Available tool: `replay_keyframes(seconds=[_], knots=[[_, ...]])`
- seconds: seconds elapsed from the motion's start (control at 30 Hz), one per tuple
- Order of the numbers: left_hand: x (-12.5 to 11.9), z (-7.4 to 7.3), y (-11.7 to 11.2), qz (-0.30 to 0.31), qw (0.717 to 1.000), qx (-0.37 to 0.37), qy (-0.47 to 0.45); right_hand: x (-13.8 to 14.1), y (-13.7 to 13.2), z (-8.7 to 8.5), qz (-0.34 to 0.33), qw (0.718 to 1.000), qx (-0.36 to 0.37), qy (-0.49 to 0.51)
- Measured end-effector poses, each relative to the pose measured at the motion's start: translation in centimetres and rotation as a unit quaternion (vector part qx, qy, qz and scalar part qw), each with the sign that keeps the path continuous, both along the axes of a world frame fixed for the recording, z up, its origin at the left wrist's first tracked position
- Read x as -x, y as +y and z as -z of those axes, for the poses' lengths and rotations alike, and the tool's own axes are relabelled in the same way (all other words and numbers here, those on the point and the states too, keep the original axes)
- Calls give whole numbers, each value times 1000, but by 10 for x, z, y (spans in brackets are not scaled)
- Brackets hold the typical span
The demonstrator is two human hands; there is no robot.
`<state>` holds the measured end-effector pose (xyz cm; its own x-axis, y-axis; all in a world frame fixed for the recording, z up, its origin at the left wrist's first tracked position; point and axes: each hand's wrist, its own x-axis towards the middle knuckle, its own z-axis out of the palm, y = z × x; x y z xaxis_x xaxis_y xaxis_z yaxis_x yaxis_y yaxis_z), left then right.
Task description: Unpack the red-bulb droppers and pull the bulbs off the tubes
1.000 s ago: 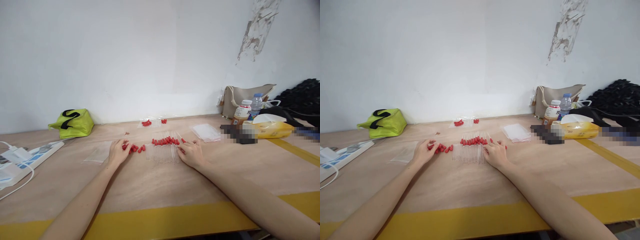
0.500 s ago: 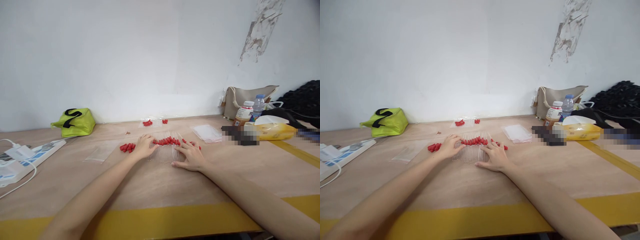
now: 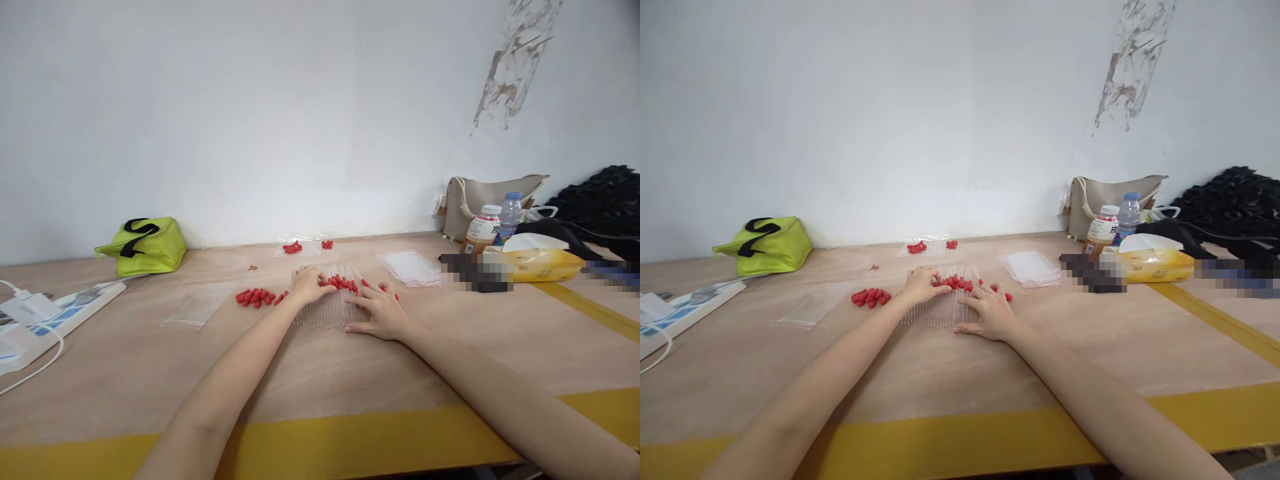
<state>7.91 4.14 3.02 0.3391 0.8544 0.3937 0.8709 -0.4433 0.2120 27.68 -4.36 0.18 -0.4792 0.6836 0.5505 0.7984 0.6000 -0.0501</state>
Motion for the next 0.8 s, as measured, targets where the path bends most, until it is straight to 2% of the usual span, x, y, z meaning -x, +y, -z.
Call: replay_keyframes(seconds=[0.2, 0.33, 0.43, 0.5, 0.57, 0.67, 0.73, 0.8], knots=[[4, 0, -11, -45, 997, -39, -44, -3, -2, -5, -9, 1000, 27, 1], [24, 0, -28, -67, 989, -88, -95, -2, -4, -4, -2, 1000, 23, 15], [46, 5, -46, -18, 982, -118, -146, 2, -4, -5, 37, 998, -12, 58], [61, 9, -59, 23, 982, -114, -149, 7, -3, -8, 58, 993, -43, 89], [73, 13, -70, 52, 982, -112, -140, 12, -1, -14, 42, 993, -66, 89], [80, 18, -80, 72, 981, -118, -133, 22, 1, -19, -26, 995, -82, 42], [79, 20, -82, 70, 981, -117, -140, 29, 1, -17, -47, 995, -84, 31], [76, 21, -83, 70, 980, -112, -150, 35, -1, -11, -38, 994, -87, 47]])
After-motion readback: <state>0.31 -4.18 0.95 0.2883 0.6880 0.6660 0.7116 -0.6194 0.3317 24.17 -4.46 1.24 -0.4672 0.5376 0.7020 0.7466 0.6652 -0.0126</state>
